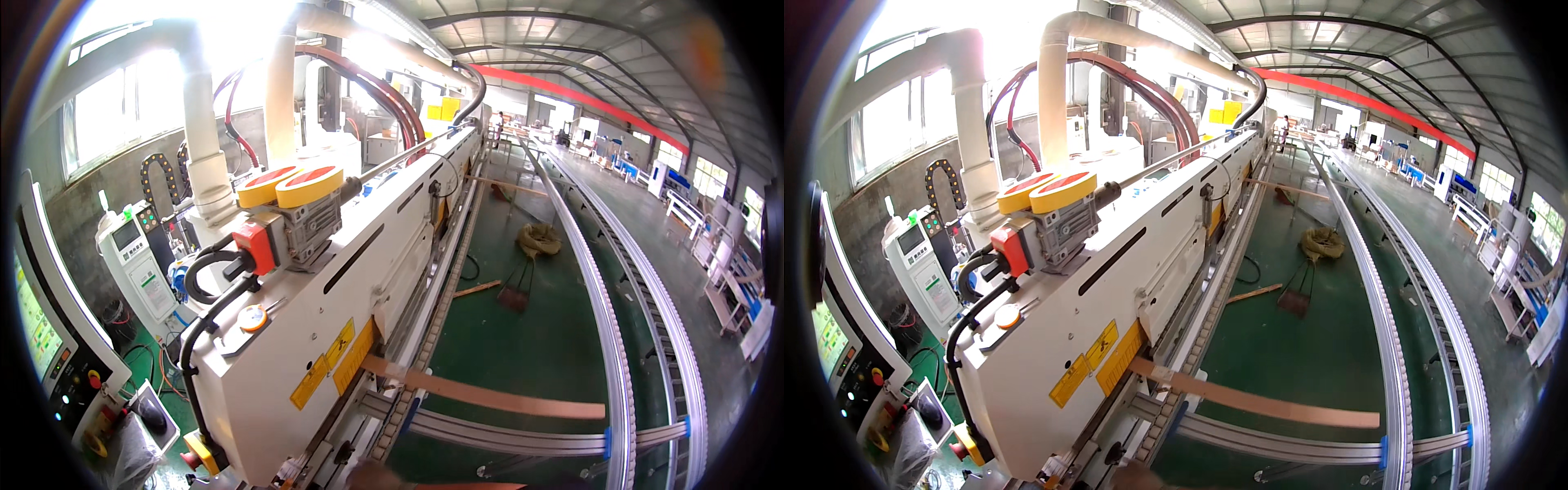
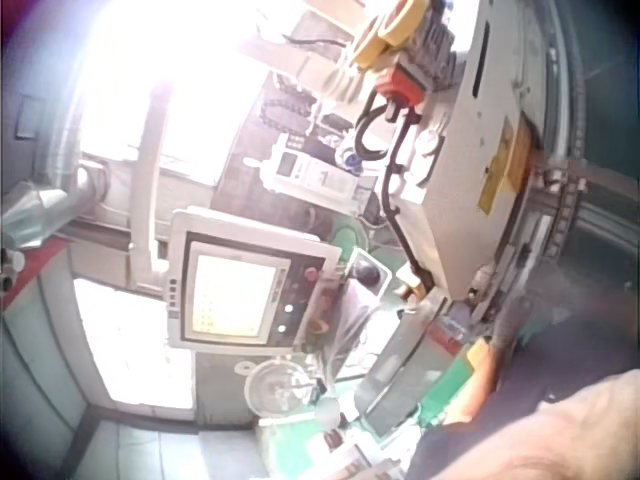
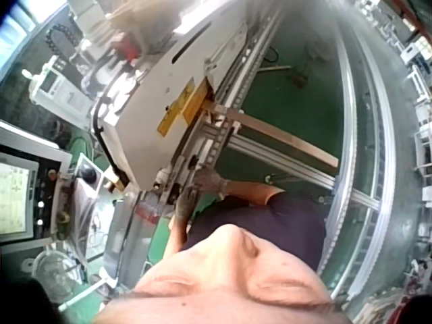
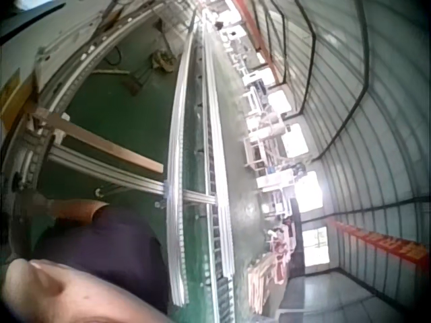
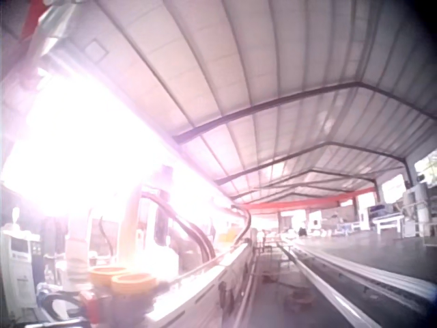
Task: The person repeatedly picks up long wooden planks from a stack, places them into a machine, and then removes them to place them back on the stack. This cycle is repeated multiple times in a workshop setting.
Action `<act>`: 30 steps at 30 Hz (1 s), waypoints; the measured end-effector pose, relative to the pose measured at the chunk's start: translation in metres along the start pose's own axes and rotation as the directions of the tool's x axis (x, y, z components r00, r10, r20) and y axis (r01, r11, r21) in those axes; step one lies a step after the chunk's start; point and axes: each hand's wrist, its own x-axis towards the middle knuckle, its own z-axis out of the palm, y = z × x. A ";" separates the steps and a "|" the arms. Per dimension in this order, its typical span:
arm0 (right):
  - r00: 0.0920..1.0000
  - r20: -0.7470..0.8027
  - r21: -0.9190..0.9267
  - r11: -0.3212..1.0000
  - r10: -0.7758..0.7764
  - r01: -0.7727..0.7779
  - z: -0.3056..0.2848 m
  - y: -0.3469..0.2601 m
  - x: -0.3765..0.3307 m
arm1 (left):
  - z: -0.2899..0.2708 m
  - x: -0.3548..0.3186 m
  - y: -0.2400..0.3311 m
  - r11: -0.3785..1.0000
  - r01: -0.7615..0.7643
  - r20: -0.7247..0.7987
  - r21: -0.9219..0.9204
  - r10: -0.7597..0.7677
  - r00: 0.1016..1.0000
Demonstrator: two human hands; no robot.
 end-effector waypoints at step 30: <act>0.947 0.314 -0.190 0.982 0.061 0.000 0.125 -0.181 0.019 | 0.050 -0.787 -0.108 0.495 -0.595 0.270 -0.633 -0.579 -0.770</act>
